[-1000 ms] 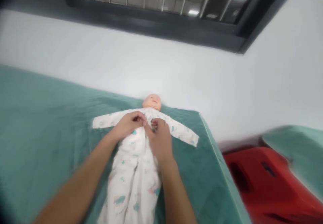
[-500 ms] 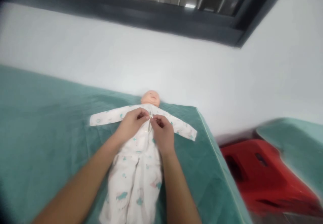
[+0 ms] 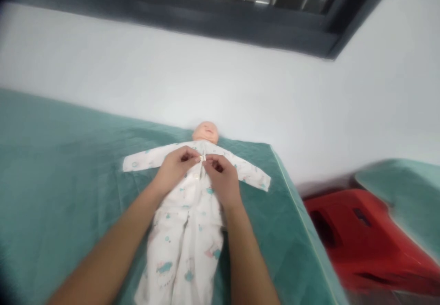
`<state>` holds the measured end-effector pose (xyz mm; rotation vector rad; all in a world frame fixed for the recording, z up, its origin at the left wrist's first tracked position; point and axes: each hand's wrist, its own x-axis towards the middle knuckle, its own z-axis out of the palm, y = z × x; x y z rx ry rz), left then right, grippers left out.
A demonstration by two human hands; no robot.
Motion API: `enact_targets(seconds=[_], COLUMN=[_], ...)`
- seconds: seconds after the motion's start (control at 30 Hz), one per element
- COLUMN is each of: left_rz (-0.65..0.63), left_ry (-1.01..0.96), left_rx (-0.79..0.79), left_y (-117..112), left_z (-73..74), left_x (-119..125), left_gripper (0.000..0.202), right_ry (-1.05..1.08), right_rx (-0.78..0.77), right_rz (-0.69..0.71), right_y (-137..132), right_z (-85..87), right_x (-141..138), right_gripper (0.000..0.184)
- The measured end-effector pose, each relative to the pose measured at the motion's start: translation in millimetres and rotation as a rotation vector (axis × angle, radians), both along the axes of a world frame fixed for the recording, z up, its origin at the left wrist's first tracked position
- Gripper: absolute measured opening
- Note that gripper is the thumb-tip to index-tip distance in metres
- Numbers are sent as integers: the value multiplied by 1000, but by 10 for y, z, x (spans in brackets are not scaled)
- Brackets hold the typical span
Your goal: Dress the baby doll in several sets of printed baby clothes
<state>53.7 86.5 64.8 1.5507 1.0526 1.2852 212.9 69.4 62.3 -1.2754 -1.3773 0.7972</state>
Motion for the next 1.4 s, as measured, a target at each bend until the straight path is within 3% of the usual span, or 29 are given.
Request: enact_targets(seconds=[0.37, 0.57, 0.73, 0.97, 1.17, 1.4], left_rz=[17, 9, -16, -11, -6, 48], left_ry=[5, 126, 182, 154, 34, 79], left_rx=[-26, 50, 144, 85, 36, 161], left_y=[-13, -22, -18, -33, -21, 15], left_z=[2, 6, -22, 2, -24, -74], left_x=[4, -23, -36, 6, 0, 3], left_gripper=[11, 11, 17, 22, 20, 16], right_ry=[-61, -163, -298, -525, -443, -316], right_rx=[5, 35, 49, 149, 143, 121], right_rz=[66, 66, 66, 65, 35, 17], right_y=[-22, -22, -38, -98, -105, -117], right_z=[21, 24, 36, 86, 49, 25], right_x=[2, -11, -24, -74, -91, -93], right_gripper=[28, 24, 22, 24, 23, 22])
